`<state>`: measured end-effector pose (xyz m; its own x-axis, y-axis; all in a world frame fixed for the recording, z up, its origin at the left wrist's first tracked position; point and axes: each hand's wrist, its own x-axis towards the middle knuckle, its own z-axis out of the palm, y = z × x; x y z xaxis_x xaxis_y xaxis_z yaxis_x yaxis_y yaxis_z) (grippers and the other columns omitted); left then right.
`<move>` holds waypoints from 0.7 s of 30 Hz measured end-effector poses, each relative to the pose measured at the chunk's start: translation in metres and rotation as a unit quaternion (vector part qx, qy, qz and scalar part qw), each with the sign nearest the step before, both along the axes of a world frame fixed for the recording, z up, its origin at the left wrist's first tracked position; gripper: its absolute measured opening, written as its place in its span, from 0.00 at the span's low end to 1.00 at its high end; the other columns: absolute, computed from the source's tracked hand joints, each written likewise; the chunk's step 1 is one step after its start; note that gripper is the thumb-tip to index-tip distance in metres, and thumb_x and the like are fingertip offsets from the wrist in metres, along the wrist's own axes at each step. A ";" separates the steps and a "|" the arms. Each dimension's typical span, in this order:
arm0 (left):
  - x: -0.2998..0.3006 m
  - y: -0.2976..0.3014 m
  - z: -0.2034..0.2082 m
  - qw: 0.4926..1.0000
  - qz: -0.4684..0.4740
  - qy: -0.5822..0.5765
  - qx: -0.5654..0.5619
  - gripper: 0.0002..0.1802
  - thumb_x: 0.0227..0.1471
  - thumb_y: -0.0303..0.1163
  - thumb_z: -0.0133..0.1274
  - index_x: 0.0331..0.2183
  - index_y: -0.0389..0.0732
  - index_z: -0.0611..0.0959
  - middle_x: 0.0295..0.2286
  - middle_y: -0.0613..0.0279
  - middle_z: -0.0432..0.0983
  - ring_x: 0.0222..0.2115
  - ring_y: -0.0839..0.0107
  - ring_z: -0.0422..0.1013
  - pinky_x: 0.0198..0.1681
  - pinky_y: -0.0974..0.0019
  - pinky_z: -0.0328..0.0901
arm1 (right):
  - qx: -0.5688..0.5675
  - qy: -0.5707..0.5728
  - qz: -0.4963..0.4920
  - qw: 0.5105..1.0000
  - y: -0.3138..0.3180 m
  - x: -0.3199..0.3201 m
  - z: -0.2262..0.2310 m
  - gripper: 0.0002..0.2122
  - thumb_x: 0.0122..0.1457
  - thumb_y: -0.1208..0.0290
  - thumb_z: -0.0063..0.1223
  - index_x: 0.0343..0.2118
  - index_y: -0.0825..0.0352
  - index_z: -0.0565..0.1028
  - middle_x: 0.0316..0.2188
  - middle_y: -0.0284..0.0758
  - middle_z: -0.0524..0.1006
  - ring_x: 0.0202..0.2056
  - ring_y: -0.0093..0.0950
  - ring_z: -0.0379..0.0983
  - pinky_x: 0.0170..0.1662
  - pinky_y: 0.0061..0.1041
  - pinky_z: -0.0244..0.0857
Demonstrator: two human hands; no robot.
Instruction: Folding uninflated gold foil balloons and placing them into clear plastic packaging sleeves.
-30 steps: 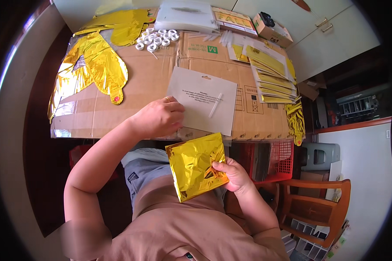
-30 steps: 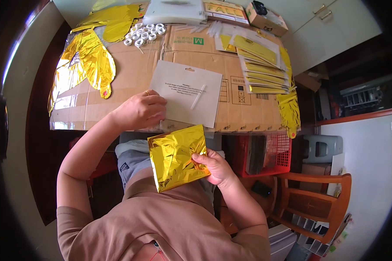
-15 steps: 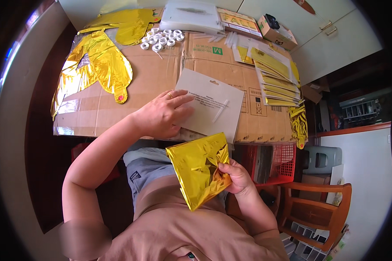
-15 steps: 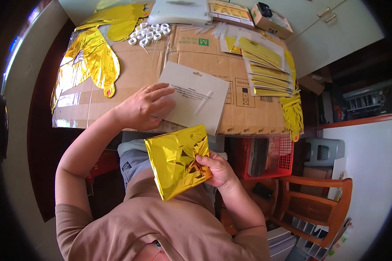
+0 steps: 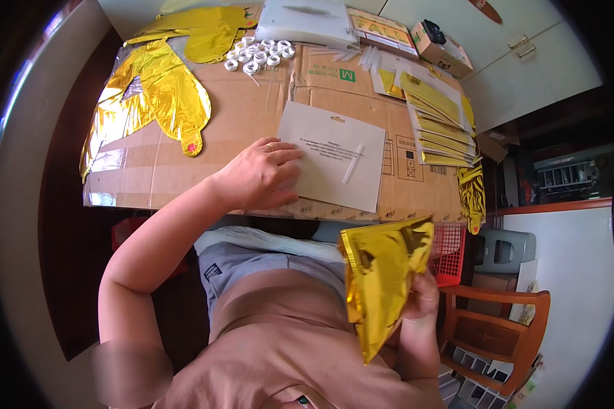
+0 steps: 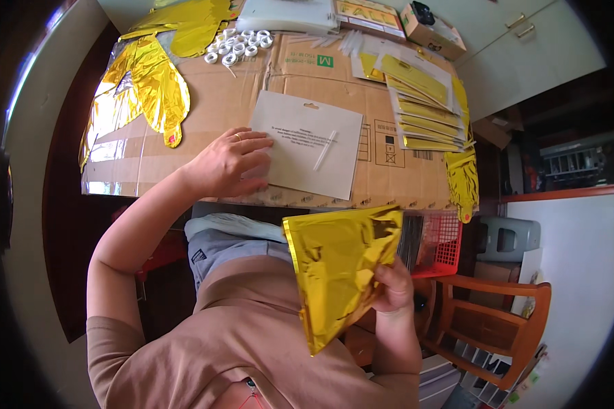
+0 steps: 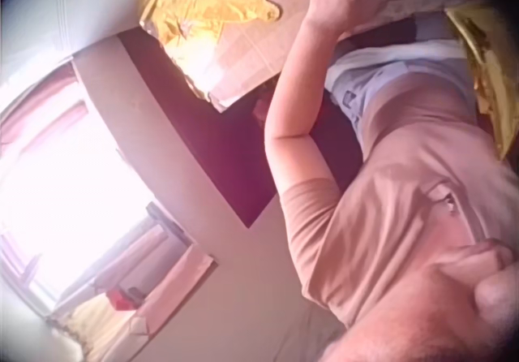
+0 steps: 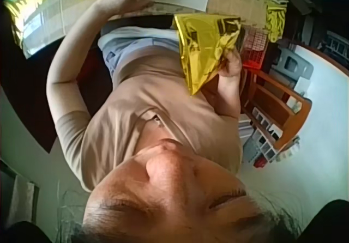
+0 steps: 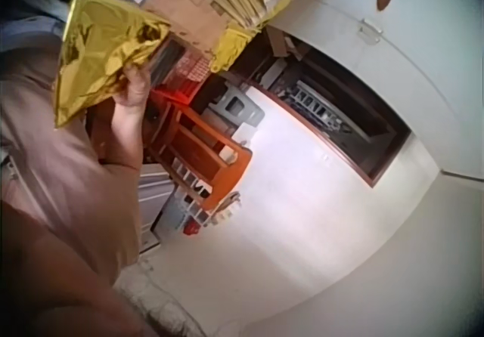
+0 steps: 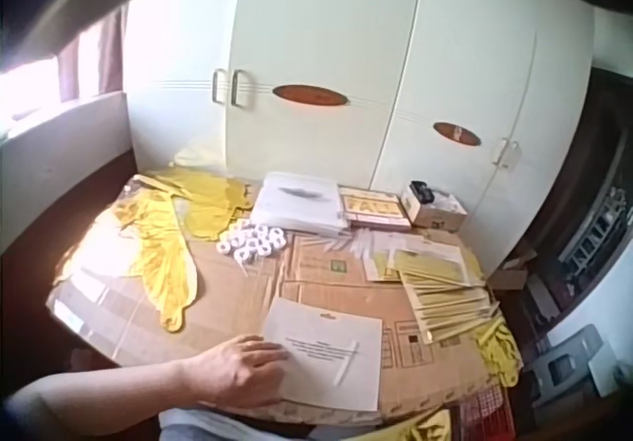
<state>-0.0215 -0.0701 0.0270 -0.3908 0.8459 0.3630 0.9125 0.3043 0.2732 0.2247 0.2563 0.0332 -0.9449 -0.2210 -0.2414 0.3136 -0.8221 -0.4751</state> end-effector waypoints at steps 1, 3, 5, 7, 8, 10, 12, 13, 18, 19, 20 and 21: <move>0.001 0.001 0.001 1.000 -0.004 0.005 0.002 0.20 0.44 0.37 0.67 0.38 0.38 0.81 0.51 0.48 0.77 0.53 0.50 0.72 0.60 0.48 0.64 | 0.010 0.017 -0.022 1.000 0.007 0.004 0.003 0.29 0.63 0.71 0.57 0.65 0.72 0.61 0.61 0.47 0.70 0.59 0.43 0.71 0.62 0.48 0.66; 0.000 -0.001 -0.003 1.000 0.006 0.000 0.004 0.19 0.44 0.37 0.67 0.37 0.39 0.81 0.50 0.48 0.77 0.53 0.51 0.72 0.60 0.48 0.64 | -0.001 0.036 -0.037 0.999 0.023 0.009 0.006 0.31 0.64 0.68 0.57 0.67 0.69 0.60 0.64 0.45 0.68 0.62 0.44 0.68 0.65 0.50 0.62; 0.000 0.000 -0.007 1.000 0.012 0.004 0.007 0.18 0.44 0.36 0.67 0.36 0.39 0.81 0.50 0.48 0.77 0.53 0.51 0.73 0.60 0.48 0.64 | -0.016 0.059 -0.046 0.997 0.035 0.010 0.007 0.30 0.64 0.68 0.56 0.68 0.68 0.60 0.64 0.46 0.67 0.63 0.43 0.67 0.65 0.51 0.61; 0.001 0.001 -0.009 1.000 0.017 0.014 0.011 0.18 0.45 0.36 0.67 0.36 0.39 0.81 0.49 0.49 0.78 0.53 0.51 0.73 0.60 0.48 0.64 | -0.035 0.070 -0.059 0.995 0.039 0.009 0.009 0.29 0.65 0.68 0.54 0.67 0.69 0.60 0.64 0.47 0.67 0.62 0.43 0.68 0.64 0.50 0.64; 0.001 0.001 -0.009 1.000 0.014 0.027 0.005 0.18 0.45 0.36 0.67 0.37 0.39 0.81 0.49 0.48 0.78 0.53 0.51 0.72 0.60 0.48 0.64 | -0.041 0.075 -0.070 0.994 0.039 0.006 0.011 0.29 0.65 0.68 0.54 0.67 0.69 0.61 0.64 0.47 0.67 0.62 0.43 0.68 0.63 0.50 0.65; 0.000 0.003 -0.008 0.999 0.009 0.053 -0.006 0.19 0.45 0.36 0.66 0.39 0.39 0.81 0.49 0.48 0.77 0.53 0.51 0.72 0.60 0.48 0.64 | -0.028 0.089 -0.094 0.991 0.035 0.001 0.017 0.28 0.66 0.69 0.52 0.67 0.69 0.61 0.64 0.48 0.67 0.61 0.44 0.69 0.62 0.49 0.67; 0.003 0.001 -0.004 0.999 0.009 0.035 0.001 0.21 0.45 0.36 0.66 0.41 0.38 0.81 0.49 0.47 0.77 0.54 0.51 0.72 0.60 0.49 0.64 | -0.036 0.079 -0.092 0.992 0.032 -0.003 0.023 0.28 0.65 0.73 0.54 0.66 0.71 0.60 0.62 0.47 0.69 0.60 0.43 0.71 0.62 0.49 0.68; 0.004 -0.001 -0.002 1.000 0.009 0.026 0.004 0.22 0.45 0.35 0.66 0.43 0.37 0.81 0.50 0.47 0.76 0.54 0.51 0.72 0.60 0.49 0.64 | -0.039 0.073 -0.090 0.992 0.031 -0.004 0.026 0.29 0.64 0.75 0.55 0.66 0.71 0.59 0.61 0.47 0.70 0.59 0.42 0.72 0.61 0.49 0.68; -0.003 -0.007 0.000 0.998 -0.018 -0.055 -0.024 0.28 0.43 0.31 0.64 0.48 0.34 0.80 0.52 0.44 0.75 0.56 0.49 0.70 0.62 0.52 0.64 | -0.009 0.070 -0.097 0.993 0.026 -0.010 0.028 0.29 0.64 0.75 0.55 0.66 0.71 0.59 0.62 0.46 0.69 0.59 0.40 0.71 0.61 0.44 0.68; -0.005 -0.007 0.001 0.997 -0.020 -0.067 -0.033 0.29 0.42 0.30 0.64 0.49 0.33 0.80 0.53 0.44 0.74 0.56 0.49 0.70 0.62 0.52 0.64 | -0.005 0.064 -0.100 0.993 0.026 -0.010 0.028 0.29 0.64 0.74 0.55 0.66 0.71 0.59 0.62 0.46 0.69 0.59 0.40 0.72 0.61 0.43 0.68; -0.007 -0.008 0.004 0.996 -0.020 -0.077 -0.046 0.29 0.41 0.29 0.64 0.49 0.33 0.80 0.53 0.44 0.74 0.56 0.49 0.69 0.62 0.52 0.64 | -0.011 0.063 -0.094 0.994 0.025 -0.011 0.029 0.28 0.64 0.74 0.55 0.66 0.71 0.60 0.62 0.45 0.69 0.59 0.39 0.72 0.61 0.43 0.68; -0.008 -0.008 0.007 0.994 -0.021 -0.086 -0.059 0.30 0.41 0.29 0.63 0.50 0.33 0.80 0.54 0.43 0.74 0.57 0.48 0.69 0.62 0.52 0.64 | -0.017 0.061 -0.089 0.994 0.025 -0.012 0.029 0.28 0.64 0.74 0.55 0.66 0.71 0.60 0.61 0.45 0.70 0.59 0.39 0.72 0.61 0.42 0.68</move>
